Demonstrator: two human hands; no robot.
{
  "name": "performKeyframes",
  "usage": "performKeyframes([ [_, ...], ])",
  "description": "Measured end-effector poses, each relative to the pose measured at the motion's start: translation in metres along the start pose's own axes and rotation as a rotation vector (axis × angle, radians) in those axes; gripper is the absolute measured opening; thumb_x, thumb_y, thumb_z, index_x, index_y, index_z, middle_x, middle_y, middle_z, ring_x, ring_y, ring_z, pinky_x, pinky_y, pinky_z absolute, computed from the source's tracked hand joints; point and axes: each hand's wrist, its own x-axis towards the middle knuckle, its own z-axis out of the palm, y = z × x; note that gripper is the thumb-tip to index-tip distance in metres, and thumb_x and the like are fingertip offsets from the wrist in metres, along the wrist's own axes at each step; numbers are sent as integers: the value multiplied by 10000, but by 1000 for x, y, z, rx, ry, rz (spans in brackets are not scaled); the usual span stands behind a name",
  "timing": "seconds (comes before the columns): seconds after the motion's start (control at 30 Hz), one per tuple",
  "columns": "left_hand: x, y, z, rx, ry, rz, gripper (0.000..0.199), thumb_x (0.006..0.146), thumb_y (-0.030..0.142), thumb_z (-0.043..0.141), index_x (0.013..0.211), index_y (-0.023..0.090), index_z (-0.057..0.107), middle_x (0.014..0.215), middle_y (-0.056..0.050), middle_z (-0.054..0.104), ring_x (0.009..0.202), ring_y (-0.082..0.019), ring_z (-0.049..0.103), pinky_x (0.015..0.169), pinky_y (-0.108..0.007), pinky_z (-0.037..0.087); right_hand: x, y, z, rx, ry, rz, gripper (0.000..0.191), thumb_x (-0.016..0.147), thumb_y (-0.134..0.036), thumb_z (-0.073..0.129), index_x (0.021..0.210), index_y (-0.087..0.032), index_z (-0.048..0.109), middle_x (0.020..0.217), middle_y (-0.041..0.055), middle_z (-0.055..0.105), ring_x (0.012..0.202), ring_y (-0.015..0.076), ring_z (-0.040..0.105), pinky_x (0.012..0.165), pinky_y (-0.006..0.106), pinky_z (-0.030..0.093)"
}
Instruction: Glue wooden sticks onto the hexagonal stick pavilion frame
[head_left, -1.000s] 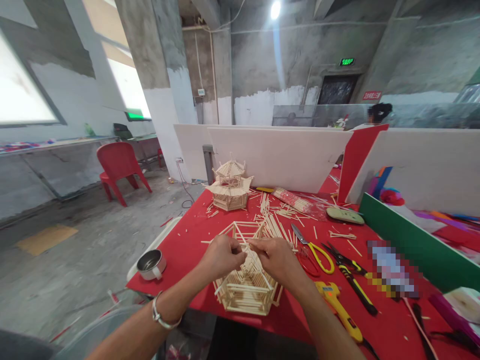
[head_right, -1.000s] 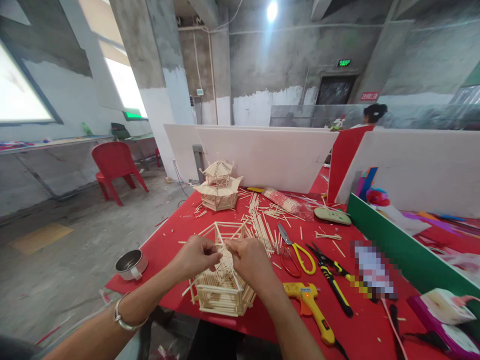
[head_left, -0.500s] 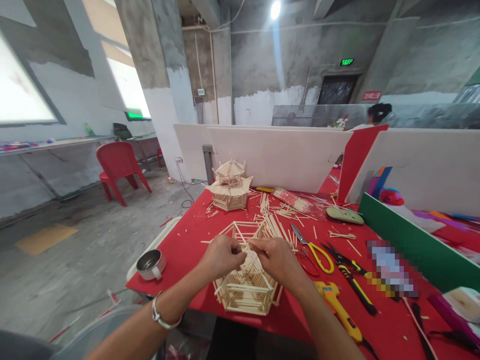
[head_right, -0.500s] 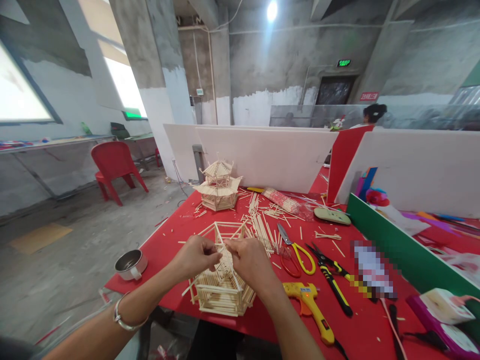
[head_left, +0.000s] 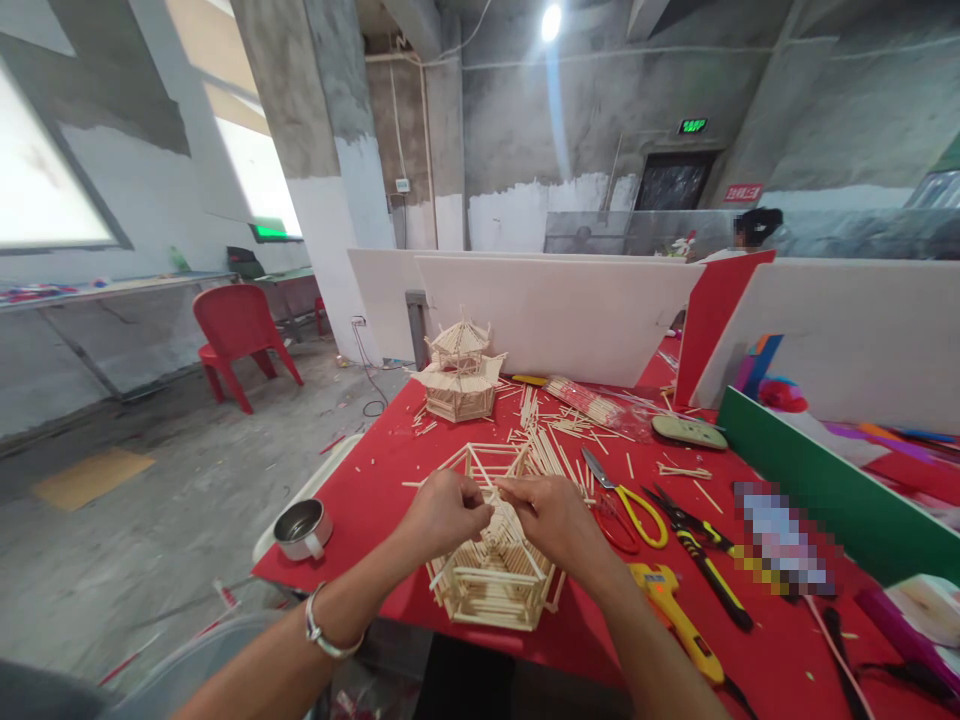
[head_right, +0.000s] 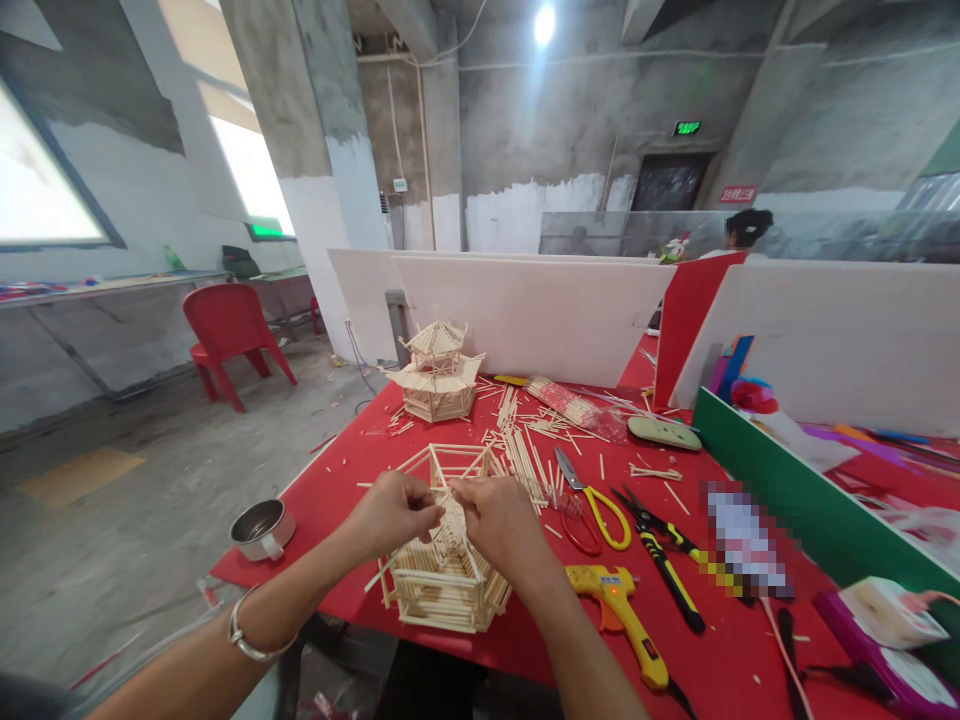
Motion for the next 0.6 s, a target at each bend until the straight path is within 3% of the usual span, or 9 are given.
performKeyframes([
  [0.37, -1, 0, -1, 64, -6, 3, 226, 743, 300, 571, 604, 152, 669, 564, -25, 714, 516, -133, 642, 481, -194, 391, 0, -1, -3, 34, -37, 24, 321, 884, -125, 523, 1064, -275, 742, 1028, 21, 770, 960, 176, 709, 835, 259, 502],
  [0.6, -1, 4, -3, 85, -1, 5, 243, 745, 298, 565, 575, 150, 656, 548, -24, 700, 512, -129, 627, 460, -189, 362, -33, 9, -22, -51, 211, 107, 345, 957, -226, 466, 1226, -224, 682, 1185, 69, 720, 1077, 212, 670, 961, 372, 500],
])
